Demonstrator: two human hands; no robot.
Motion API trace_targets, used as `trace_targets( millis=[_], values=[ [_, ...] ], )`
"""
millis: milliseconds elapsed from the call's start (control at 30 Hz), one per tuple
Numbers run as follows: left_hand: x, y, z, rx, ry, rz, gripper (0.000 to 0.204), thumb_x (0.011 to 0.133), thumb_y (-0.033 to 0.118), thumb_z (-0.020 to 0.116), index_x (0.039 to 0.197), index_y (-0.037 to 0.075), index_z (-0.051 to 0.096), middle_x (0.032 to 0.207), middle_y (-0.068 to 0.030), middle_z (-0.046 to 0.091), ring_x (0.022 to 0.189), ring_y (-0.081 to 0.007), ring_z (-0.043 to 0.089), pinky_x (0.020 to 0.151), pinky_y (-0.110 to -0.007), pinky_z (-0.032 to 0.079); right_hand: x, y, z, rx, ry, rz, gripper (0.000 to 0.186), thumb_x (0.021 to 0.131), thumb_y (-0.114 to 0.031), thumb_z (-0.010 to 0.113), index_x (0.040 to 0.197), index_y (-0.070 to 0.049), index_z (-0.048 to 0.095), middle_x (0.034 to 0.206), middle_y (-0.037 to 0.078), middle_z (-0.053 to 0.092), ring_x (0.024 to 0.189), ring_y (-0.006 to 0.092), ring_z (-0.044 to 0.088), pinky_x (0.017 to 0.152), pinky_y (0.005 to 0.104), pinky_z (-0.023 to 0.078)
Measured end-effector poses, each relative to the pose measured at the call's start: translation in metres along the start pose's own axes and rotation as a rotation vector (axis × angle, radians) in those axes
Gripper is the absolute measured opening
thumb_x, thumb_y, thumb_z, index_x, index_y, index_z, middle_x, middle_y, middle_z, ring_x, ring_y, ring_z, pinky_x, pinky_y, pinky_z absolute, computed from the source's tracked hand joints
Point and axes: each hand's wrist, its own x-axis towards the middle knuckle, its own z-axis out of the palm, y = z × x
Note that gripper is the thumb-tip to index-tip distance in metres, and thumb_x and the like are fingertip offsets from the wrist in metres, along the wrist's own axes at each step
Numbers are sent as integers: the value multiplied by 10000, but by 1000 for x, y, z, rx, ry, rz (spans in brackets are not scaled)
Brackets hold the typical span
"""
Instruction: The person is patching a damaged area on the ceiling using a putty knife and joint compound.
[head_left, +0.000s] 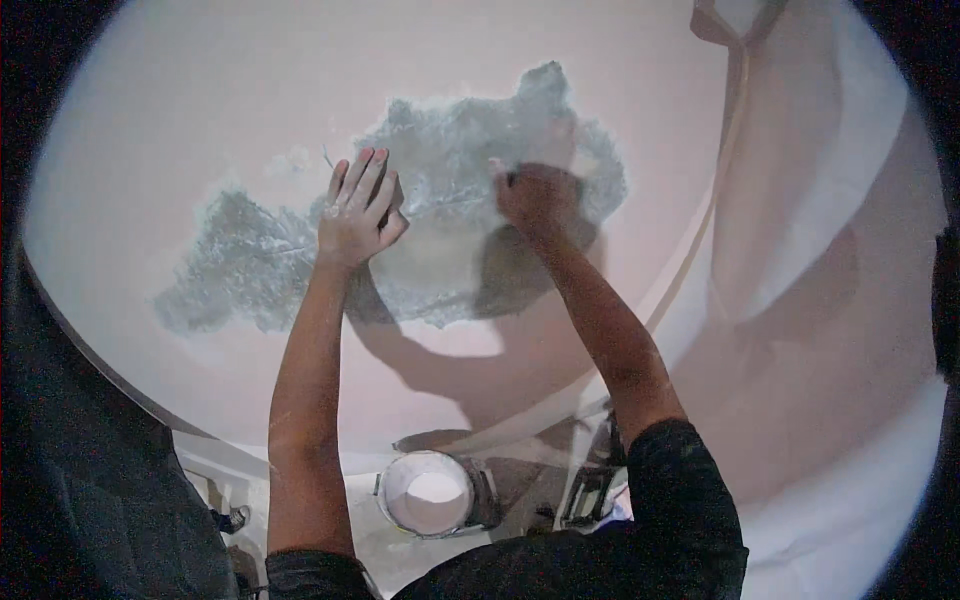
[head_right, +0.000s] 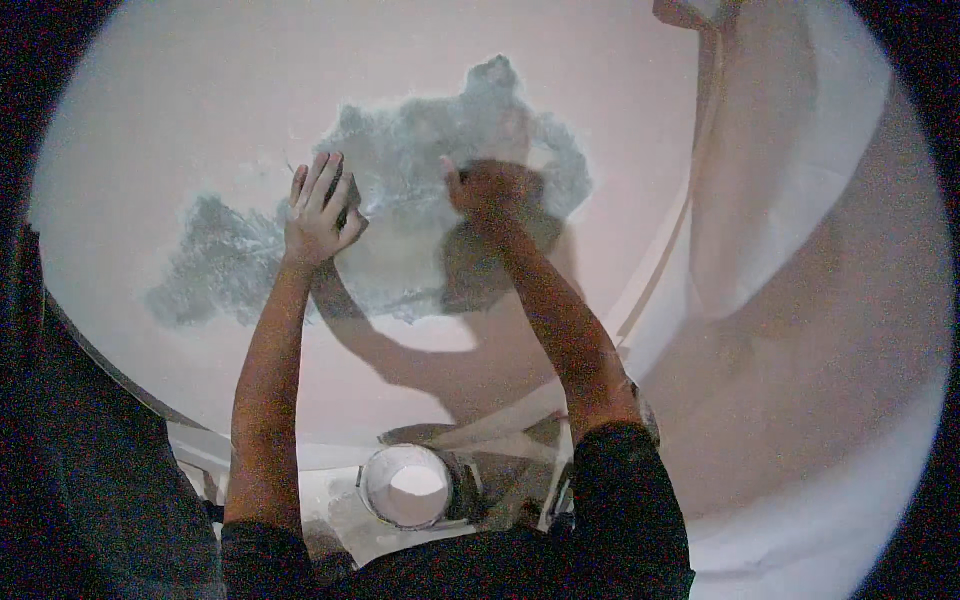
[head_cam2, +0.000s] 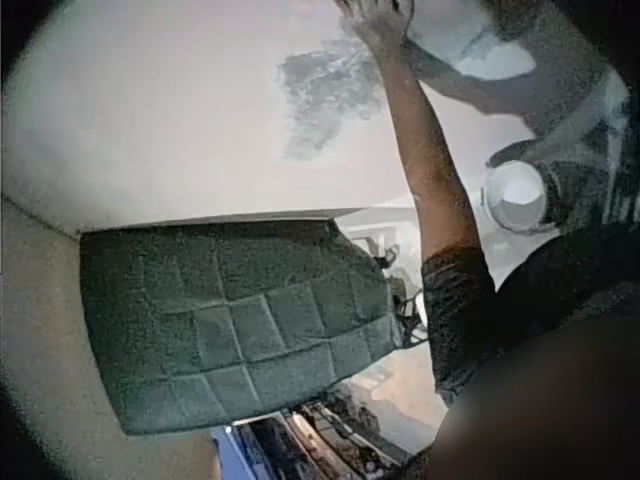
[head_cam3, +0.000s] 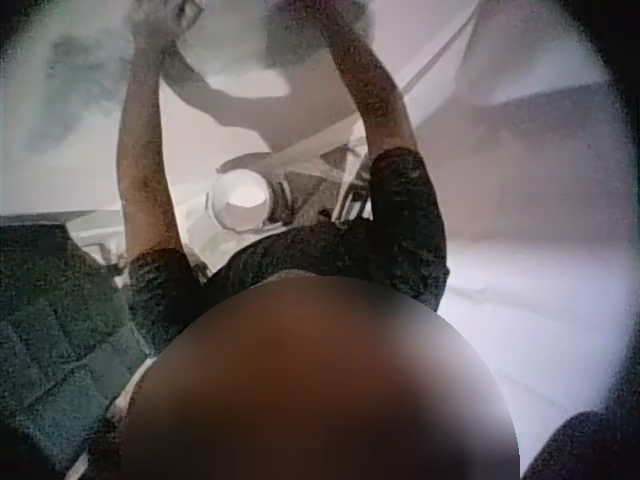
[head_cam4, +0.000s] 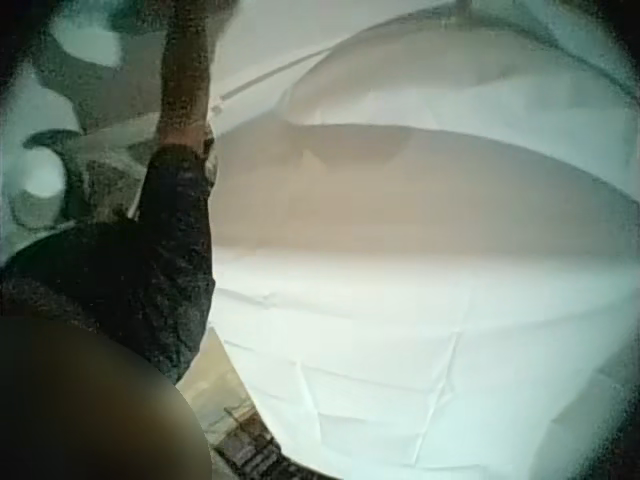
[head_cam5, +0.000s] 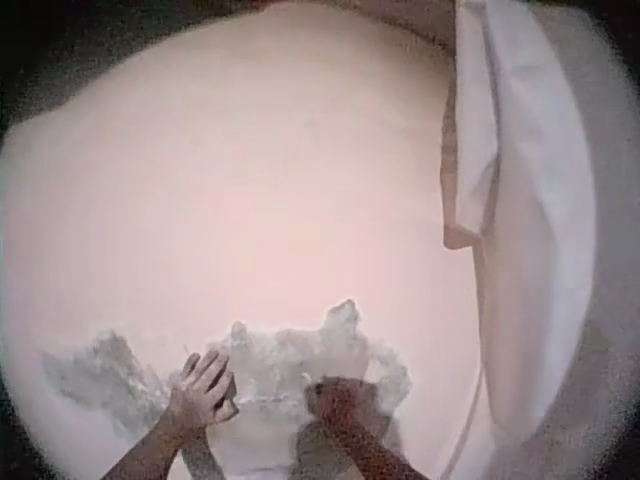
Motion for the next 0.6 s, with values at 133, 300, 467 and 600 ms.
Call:
trace_targets(
  millis=[133, 300, 467, 600],
  values=[
    [-2, -4, -7, 30, -39, 5, 451, 739, 252, 563, 1143, 54, 592, 1395, -133, 461, 1329, -282, 398, 1106, -473, 276, 1, -18, -37, -125, -77, -700, 788, 854, -520, 528, 1424, -17, 321, 1459, 209, 338, 1343, 318, 357, 1103, 466, 273],
    [-1, -2, -3, 11, 14, 22, 446, 732, 253, 562, 1133, 58, 595, 1393, -133, 462, 1318, -284, 409, 1099, -479, 284, 3, -18, -52, -155, -53, -658, 740, 833, -500, 563, 1428, -109, 360, 1480, 141, 336, 1340, 315, 361, 1102, 478, 279],
    [-2, -3, -4, 16, 2, 26, 474, 720, 278, 578, 1141, 60, 589, 1400, -127, 454, 1334, -291, 384, 1093, -492, 293, 1, -20, -49, -166, -67, -649, 776, 806, -516, 600, 1440, -148, 347, 1503, 140, 292, 1358, 360, 311, 1097, 534, 254],
    [-7, -6, -4, -18, -69, 15, 538, 755, 277, 587, 1228, 23, 551, 1450, -145, 394, 1368, -312, 335, 1107, -523, 249, 0, -21, -44, -238, -48, -618, 794, 792, -528, 614, 1449, -183, 333, 1513, 133, 272, 1347, 426, 292, 1093, 576, 234]
  ],
)
